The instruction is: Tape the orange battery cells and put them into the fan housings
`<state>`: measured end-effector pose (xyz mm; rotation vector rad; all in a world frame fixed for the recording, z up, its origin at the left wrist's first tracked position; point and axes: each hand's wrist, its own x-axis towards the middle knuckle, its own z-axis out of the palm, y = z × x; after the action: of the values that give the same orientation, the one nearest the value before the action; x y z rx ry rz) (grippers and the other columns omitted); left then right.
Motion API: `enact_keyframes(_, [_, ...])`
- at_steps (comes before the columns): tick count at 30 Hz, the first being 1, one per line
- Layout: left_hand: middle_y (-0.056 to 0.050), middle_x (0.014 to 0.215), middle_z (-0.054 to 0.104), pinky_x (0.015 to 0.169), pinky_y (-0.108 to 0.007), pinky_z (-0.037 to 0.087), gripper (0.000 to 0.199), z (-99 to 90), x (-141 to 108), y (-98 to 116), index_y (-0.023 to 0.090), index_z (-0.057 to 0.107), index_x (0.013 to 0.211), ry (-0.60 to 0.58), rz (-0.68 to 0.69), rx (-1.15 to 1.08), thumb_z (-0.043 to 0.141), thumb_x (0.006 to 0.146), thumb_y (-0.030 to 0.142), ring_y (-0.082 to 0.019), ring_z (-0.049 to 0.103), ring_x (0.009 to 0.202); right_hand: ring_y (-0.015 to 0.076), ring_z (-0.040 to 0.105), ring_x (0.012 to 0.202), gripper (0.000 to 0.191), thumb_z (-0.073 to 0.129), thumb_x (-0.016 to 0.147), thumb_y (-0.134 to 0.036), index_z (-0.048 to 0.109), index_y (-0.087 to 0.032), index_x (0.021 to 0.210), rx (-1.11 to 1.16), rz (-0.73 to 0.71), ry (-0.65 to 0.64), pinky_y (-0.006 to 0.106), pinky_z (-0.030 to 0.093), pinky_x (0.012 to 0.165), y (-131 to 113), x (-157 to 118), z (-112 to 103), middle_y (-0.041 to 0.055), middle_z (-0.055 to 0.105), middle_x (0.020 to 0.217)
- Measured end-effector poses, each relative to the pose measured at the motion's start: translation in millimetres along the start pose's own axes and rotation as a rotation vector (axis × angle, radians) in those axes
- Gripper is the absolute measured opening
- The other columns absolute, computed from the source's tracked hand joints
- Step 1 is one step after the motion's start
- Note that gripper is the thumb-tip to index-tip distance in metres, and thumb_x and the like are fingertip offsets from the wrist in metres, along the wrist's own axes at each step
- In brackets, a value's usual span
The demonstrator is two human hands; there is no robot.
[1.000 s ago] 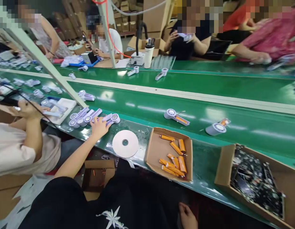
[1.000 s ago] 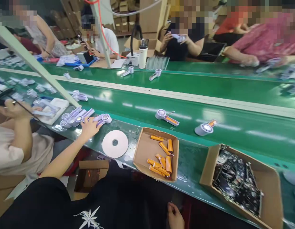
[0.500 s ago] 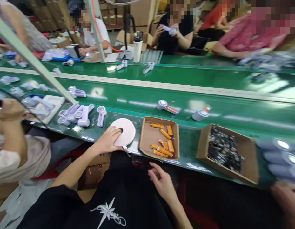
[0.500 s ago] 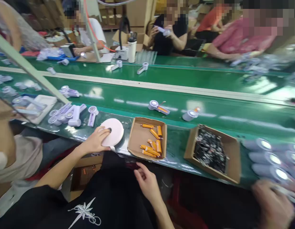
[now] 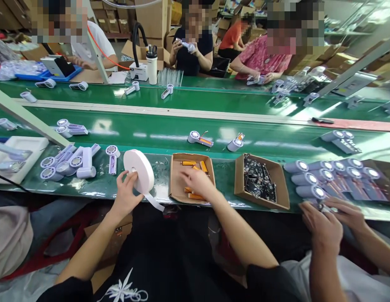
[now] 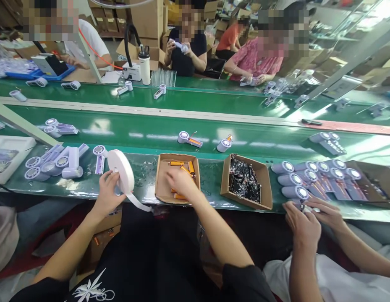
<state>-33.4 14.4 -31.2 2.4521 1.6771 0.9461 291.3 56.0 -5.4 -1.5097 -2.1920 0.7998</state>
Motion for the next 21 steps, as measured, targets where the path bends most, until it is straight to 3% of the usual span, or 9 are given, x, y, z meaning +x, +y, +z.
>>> enact_keyframes(3, [-0.013, 0.134, 0.065, 0.117, -0.061, 0.044, 0.068, 5.5, 3, 11, 0.022, 0.053, 0.141, -0.011, 0.094, 0.047, 0.074, 0.077, 0.014, -0.04, 0.042, 0.14, 0.0291, 0.063, 0.119, 0.024, 0.055, 0.101, -0.012, 0.072, -0.009, 0.118, -0.128, 0.069, 0.057, 0.044, 0.045, 0.11, 28, 43, -16, 0.0214, 0.074, 0.124])
enact_keyframes(6, [-0.012, 0.131, 0.068, 0.119, -0.06, 0.04, 0.061, 5.8, 8, 20, 0.021, 0.059, 0.139, -0.045, 0.16, 0.08, 0.067, 0.08, 0.011, -0.039, 0.045, 0.138, 0.0303, 0.062, 0.121, 0.02, 0.057, 0.097, -0.008, 0.073, -0.008, 0.108, -0.131, 0.063, 0.029, 0.044, 0.044, 0.111, 37, 61, -17, 0.0237, 0.071, 0.123])
enact_keyframes(9, [-0.011, 0.133, 0.069, 0.118, -0.057, 0.042, 0.058, 4.2, 8, 22, 0.022, 0.063, 0.14, -0.077, 0.182, 0.129, 0.064, 0.083, 0.01, -0.038, 0.047, 0.136, 0.0254, 0.065, 0.118, 0.024, 0.056, 0.101, -0.015, 0.069, -0.011, 0.12, -0.05, 0.039, 0.041, 0.038, 0.049, 0.107, 27, 51, -17, 0.0186, 0.072, 0.128])
enact_keyframes(11, [-0.009, 0.136, 0.069, 0.117, -0.055, 0.043, 0.058, 2.7, 6, 22, 0.023, 0.065, 0.14, -0.091, 0.184, 0.168, 0.063, 0.084, 0.008, -0.037, 0.047, 0.135, 0.0222, 0.069, 0.113, 0.032, 0.052, 0.105, -0.026, 0.063, -0.015, 0.132, 0.146, 0.013, 0.105, 0.035, 0.053, 0.101, 11, 35, -20, 0.0142, 0.074, 0.128])
enact_keyframes(14, [-0.006, 0.141, 0.068, 0.118, -0.054, 0.044, 0.061, -0.2, 3, 23, 0.026, 0.064, 0.144, -0.118, 0.187, 0.216, 0.061, 0.087, 0.006, -0.036, 0.045, 0.135, 0.0207, 0.074, 0.093, 0.038, 0.056, 0.102, -0.041, 0.066, -0.018, 0.131, 0.377, -0.05, 0.173, 0.031, 0.058, 0.086, -18, 9, -27, 0.008, 0.081, 0.107])
enact_keyframes(17, [-0.004, 0.143, 0.068, 0.122, -0.058, 0.041, 0.064, -3.5, 5, 23, 0.032, 0.06, 0.15, -0.157, 0.215, 0.246, 0.059, 0.091, 0.006, -0.035, 0.049, 0.133, 0.0178, 0.069, 0.069, 0.035, 0.062, 0.097, -0.043, 0.076, -0.018, 0.119, 0.274, -0.108, 0.139, 0.027, 0.054, 0.07, -41, -3, -33, 0.0034, 0.079, 0.081])
enact_keyframes(21, [-0.001, 0.143, 0.067, 0.129, -0.063, 0.032, 0.062, -8.2, 12, 24, 0.037, 0.056, 0.153, -0.215, 0.246, 0.283, 0.053, 0.098, 0.009, -0.033, 0.055, 0.13, 0.0191, 0.066, 0.061, 0.034, 0.058, 0.098, -0.041, 0.081, -0.019, 0.112, 0.159, -0.126, 0.078, 0.029, 0.049, 0.063, -45, 2, -37, 0.0037, 0.078, 0.074])
